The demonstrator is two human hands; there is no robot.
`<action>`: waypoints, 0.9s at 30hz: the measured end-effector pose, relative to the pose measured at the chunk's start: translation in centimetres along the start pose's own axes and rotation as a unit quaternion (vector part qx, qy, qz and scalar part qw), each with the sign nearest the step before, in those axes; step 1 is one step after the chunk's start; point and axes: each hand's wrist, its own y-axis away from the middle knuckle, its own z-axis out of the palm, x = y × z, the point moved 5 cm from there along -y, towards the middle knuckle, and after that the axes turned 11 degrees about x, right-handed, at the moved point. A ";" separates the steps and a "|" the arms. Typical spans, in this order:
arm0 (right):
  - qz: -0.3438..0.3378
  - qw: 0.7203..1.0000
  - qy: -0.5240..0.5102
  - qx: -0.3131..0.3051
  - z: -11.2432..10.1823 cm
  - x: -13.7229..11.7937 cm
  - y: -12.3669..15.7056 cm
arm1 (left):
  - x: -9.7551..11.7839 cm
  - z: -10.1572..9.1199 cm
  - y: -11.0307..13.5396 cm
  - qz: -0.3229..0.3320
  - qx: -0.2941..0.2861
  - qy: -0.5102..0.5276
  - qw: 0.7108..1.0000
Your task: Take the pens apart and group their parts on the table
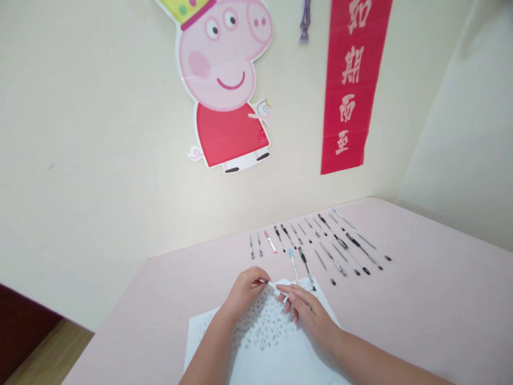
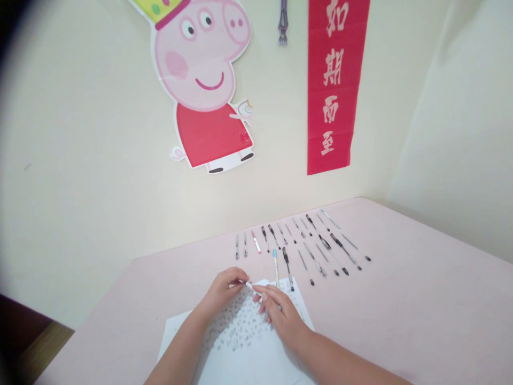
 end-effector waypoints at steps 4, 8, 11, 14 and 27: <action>-0.005 1.000 0.002 0.006 0.1 -0.1 0.1 | 0.9 0.2 0.0 0.021 -0.008 -0.039 0.999; -0.016 1.000 0.007 0.012 0.1 -0.6 0.2 | 1.5 0.4 -0.1 0.039 -0.010 -0.054 0.998; -0.027 1.000 0.015 0.005 0.2 -0.8 0.4 | 1.6 0.6 -0.1 0.041 -0.015 -0.057 0.997; -0.024 0.999 0.034 -0.003 0.3 -0.8 0.4 | 1.4 0.7 -0.1 0.032 -0.009 -0.053 0.998; -0.152 0.979 0.123 -0.061 0.2 -2.5 0.8 | -1.5 -0.9 0.0 -0.009 0.119 -0.050 0.992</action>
